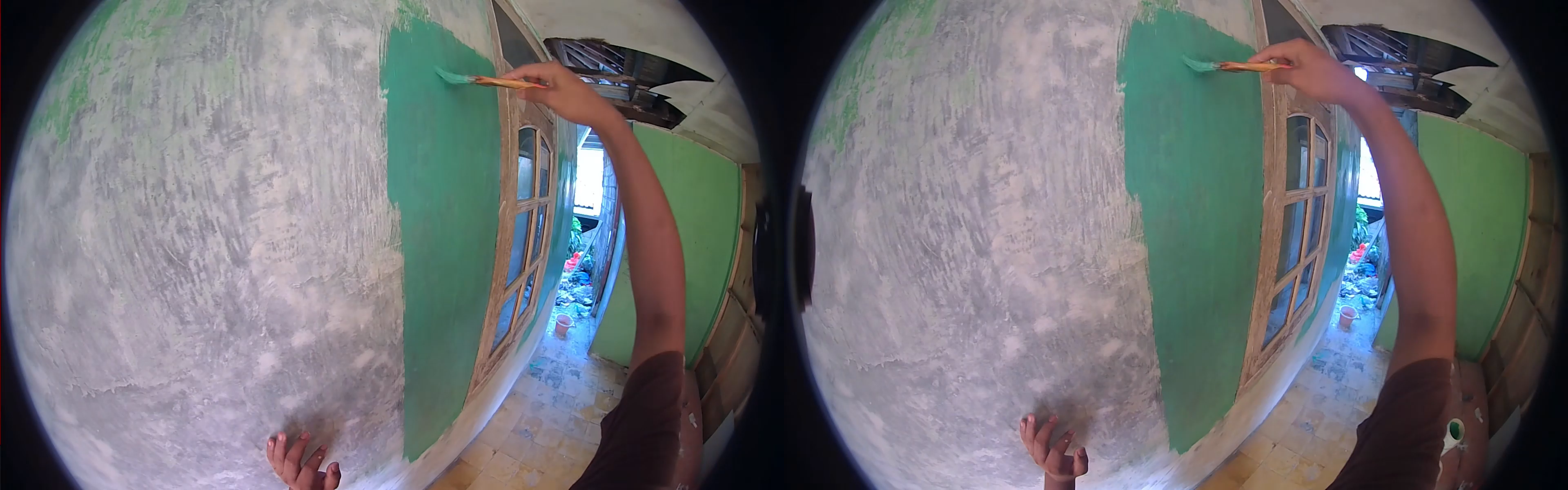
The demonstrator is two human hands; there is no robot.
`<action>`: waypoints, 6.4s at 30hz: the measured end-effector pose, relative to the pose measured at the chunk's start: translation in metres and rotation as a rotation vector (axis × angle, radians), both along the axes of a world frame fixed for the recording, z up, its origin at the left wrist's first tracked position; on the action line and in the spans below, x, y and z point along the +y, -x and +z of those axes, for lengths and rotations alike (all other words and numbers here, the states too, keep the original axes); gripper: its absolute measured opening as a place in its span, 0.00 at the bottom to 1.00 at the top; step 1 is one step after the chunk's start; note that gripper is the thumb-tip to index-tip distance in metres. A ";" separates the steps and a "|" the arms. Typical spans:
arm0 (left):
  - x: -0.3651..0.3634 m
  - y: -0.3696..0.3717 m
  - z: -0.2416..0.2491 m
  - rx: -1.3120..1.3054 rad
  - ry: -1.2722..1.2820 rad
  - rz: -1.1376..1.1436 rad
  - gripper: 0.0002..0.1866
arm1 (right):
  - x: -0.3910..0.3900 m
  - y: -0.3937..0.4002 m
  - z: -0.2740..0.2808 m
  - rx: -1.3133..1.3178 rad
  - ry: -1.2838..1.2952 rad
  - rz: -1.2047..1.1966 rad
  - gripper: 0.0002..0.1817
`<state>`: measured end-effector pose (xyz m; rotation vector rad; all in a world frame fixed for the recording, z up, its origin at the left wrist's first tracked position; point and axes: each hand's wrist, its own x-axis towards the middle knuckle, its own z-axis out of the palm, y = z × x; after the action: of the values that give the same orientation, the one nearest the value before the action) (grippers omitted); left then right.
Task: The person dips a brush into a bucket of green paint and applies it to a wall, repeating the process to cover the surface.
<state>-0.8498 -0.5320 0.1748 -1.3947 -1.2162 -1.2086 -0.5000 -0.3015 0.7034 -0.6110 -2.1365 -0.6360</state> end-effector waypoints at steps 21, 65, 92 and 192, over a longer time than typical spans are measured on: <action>0.010 -0.003 -0.002 0.000 -0.018 0.190 0.17 | 0.019 -0.001 0.013 0.203 -0.251 0.001 0.17; -0.003 0.006 -0.007 -0.032 -0.029 -0.120 0.16 | -0.101 0.072 -0.015 -0.090 -0.174 0.032 0.13; -0.005 -0.005 0.011 -0.054 0.029 -0.154 0.15 | -0.082 0.049 -0.200 -0.130 -0.137 0.034 0.18; 0.497 -1.524 -0.460 0.036 2.714 -1.308 0.28 | -0.036 -1.290 -0.892 1.292 1.346 -1.684 0.10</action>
<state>0.6746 -0.0349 -0.2850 1.4767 0.4958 -0.4998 0.7898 -0.3372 -0.1882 -2.5597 -0.1045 0.5819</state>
